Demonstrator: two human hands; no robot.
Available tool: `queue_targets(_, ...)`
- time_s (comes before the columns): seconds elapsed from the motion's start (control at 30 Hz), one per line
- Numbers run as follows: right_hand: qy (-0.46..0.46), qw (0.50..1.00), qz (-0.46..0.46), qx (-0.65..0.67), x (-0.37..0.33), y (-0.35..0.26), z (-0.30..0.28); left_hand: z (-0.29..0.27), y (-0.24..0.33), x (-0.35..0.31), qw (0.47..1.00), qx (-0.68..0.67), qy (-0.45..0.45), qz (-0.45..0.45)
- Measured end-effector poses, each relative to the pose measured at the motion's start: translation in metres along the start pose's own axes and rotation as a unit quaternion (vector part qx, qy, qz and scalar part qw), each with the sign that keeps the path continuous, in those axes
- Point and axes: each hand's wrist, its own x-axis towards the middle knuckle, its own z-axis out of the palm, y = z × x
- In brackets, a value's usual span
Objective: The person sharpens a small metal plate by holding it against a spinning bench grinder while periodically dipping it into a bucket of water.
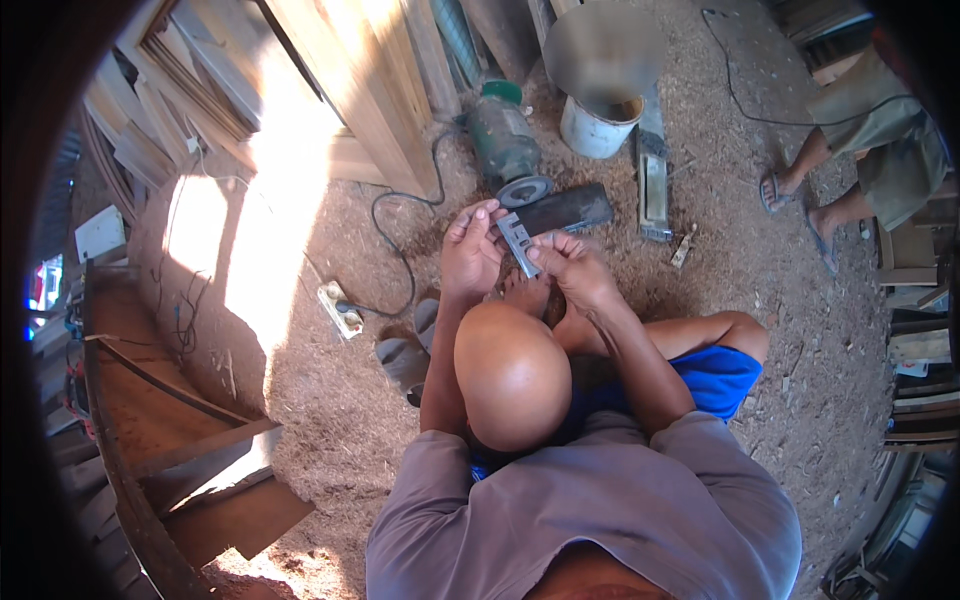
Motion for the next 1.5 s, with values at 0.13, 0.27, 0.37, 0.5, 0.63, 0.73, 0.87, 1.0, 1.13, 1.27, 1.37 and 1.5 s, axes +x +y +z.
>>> queue_targets(0.13, -0.026, 0.988, 0.082, 0.129, 0.005, -0.013, 0.007, 0.010, 0.003, 0.000, 0.996, 0.009, -0.088, 0.028)
queue_targets(0.27, -0.044, 0.985, 0.049, 0.161, 0.014, -0.033, 0.027, 0.012, 0.019, 0.011, 0.990, -0.011, -0.126, 0.060)
queue_targets(0.37, -0.051, 0.982, -0.047, 0.177, 0.024, -0.048, 0.046, 0.017, 0.041, 0.019, 0.989, -0.005, -0.118, 0.093)
queue_targets(0.5, -0.107, 0.972, -0.178, 0.109, 0.022, -0.073, 0.071, 0.033, 0.065, 0.022, 0.988, -0.009, -0.092, 0.123)
queue_targets(0.63, -0.115, 0.972, -0.188, 0.086, 0.020, -0.079, 0.088, 0.035, 0.071, 0.017, 0.989, -0.019, -0.053, 0.136)
queue_targets(0.73, -0.098, 0.974, -0.192, 0.065, 0.021, -0.078, 0.092, 0.034, 0.068, 0.014, 0.987, -0.013, -0.021, 0.162)
queue_targets(0.87, -0.079, 0.979, -0.178, 0.068, 0.023, -0.075, 0.091, 0.029, 0.062, 0.013, 0.992, 0.009, -0.014, 0.128)
queue_targets(1.0, -0.072, 0.979, -0.178, 0.063, 0.021, -0.075, 0.092, 0.028, 0.060, 0.014, 0.991, 0.004, 0.008, 0.135)
queue_targets(1.13, -0.063, 0.982, -0.165, 0.064, 0.020, -0.074, 0.092, 0.033, 0.060, 0.012, 0.991, 0.020, 0.020, 0.130)
queue_targets(1.27, -0.071, 0.981, -0.158, 0.085, 0.021, -0.073, 0.091, 0.035, 0.060, 0.010, 0.991, 0.025, 0.012, 0.133)
queue_targets(1.37, -0.069, 0.982, -0.154, 0.084, 0.022, -0.070, 0.092, 0.030, 0.062, 0.010, 0.992, 0.017, -0.003, 0.124)
queue_targets(1.5, -0.074, 0.981, -0.158, 0.083, 0.021, -0.069, 0.093, 0.026, 0.062, 0.010, 0.993, 0.014, -0.007, 0.119)
